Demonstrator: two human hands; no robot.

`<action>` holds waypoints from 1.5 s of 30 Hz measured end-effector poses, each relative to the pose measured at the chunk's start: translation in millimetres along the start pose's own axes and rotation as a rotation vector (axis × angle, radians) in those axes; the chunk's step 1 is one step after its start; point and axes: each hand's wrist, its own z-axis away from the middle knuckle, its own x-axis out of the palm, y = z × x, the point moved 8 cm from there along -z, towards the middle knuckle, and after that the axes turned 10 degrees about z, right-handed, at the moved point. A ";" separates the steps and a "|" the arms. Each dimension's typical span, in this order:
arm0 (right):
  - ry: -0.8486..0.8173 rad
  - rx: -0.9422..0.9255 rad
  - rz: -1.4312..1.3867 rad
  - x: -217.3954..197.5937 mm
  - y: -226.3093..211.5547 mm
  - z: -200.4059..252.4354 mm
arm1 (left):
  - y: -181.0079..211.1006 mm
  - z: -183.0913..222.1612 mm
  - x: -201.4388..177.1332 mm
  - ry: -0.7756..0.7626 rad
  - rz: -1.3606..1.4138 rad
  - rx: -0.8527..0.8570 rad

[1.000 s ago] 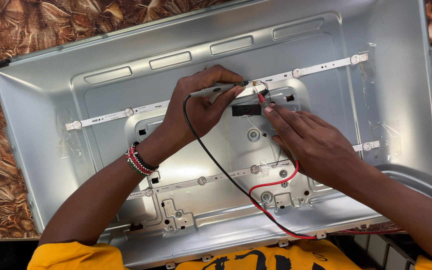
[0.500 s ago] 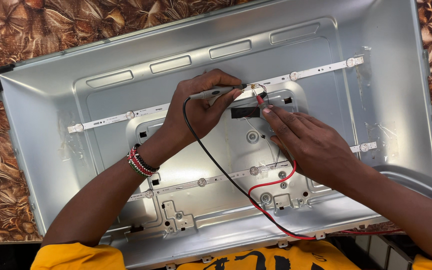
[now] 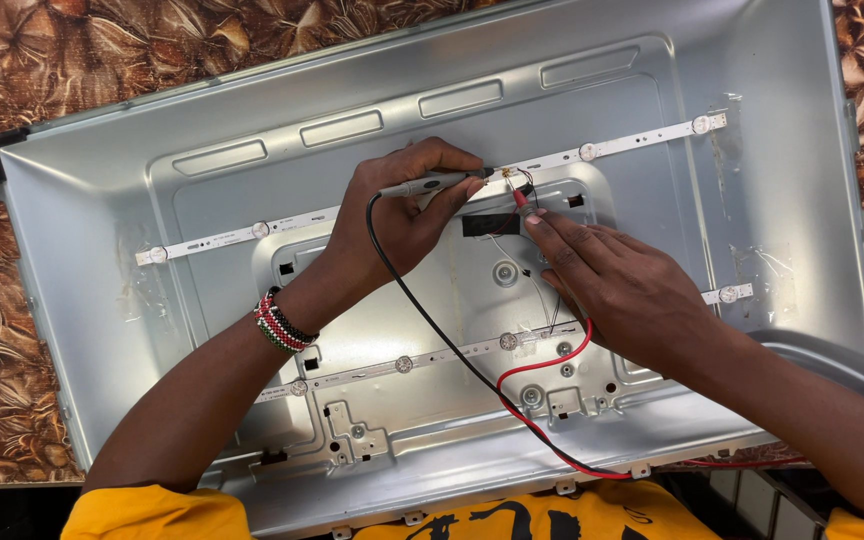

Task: The person uses two multimeter probes to test contact points on a television backlight array, moving the probes between different LEDs to check for functionality.

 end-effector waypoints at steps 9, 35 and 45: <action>0.004 -0.012 0.037 0.5 -0.9 0.4 | 3.6 -0.6 -0.1 -0.001 0.006 0.013; -0.001 -0.023 0.029 1.1 -0.2 0.9 | -9.6 -14.8 -1.4 -0.045 0.061 -0.106; -0.023 -0.015 0.037 1.4 0.1 1.3 | -14.4 -23.8 -2.8 -0.043 0.069 -0.224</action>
